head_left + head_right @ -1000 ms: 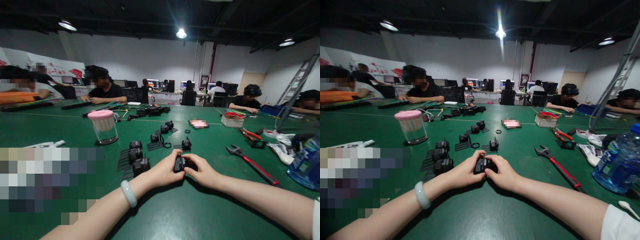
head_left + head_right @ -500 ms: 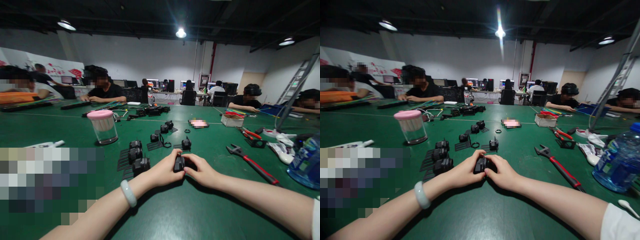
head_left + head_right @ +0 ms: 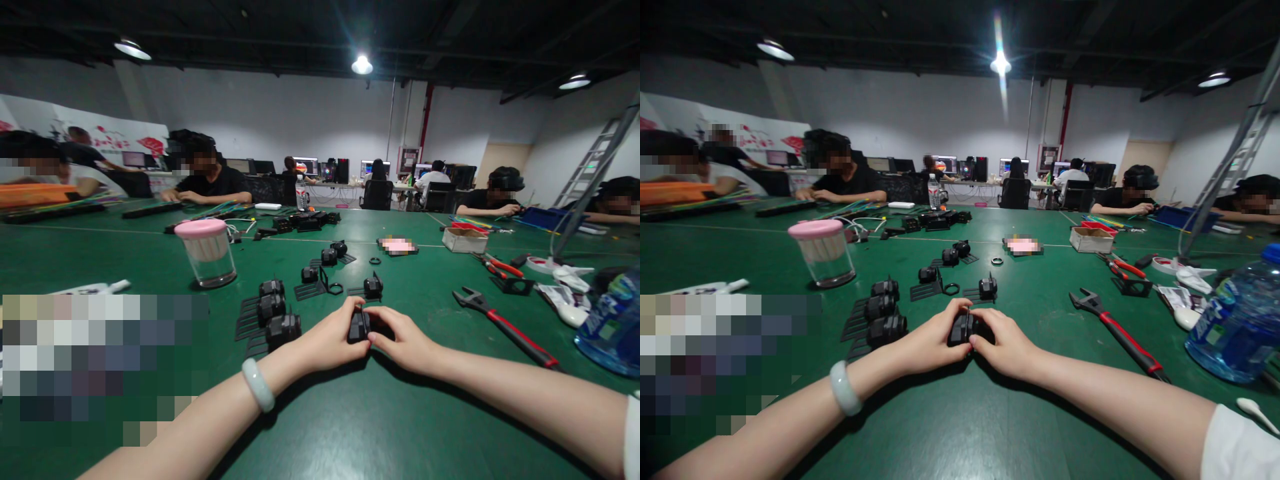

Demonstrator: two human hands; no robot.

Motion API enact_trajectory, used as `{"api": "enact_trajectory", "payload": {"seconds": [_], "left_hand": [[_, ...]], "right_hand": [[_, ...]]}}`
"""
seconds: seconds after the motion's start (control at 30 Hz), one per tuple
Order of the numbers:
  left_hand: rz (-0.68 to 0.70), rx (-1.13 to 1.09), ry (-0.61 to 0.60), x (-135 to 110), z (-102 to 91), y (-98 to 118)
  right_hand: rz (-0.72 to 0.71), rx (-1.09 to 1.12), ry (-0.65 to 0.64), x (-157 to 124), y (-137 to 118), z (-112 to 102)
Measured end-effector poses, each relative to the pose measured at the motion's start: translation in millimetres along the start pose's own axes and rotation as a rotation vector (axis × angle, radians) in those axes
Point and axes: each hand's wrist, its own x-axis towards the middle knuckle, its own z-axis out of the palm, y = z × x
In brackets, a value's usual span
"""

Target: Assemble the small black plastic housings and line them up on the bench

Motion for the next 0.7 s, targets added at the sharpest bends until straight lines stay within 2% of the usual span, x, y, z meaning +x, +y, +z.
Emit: {"api": "enact_trajectory", "payload": {"seconds": [0.27, 0.43, 0.7], "left_hand": [[-0.018, 0.015, 0.001, 0, 0.5, 0], [0.015, 0.002, 0.005, 0, 0.6, 0], [0.019, 0.008, -0.004, 0, -0.5, -2]], "right_hand": [[-0.011, -0.008, 0.007, 0, -1, 0], [-0.009, 0.020, 0.079, -1, -1, 0], [-0.164, 0.023, 0.088, -4, -12, -7]]}}
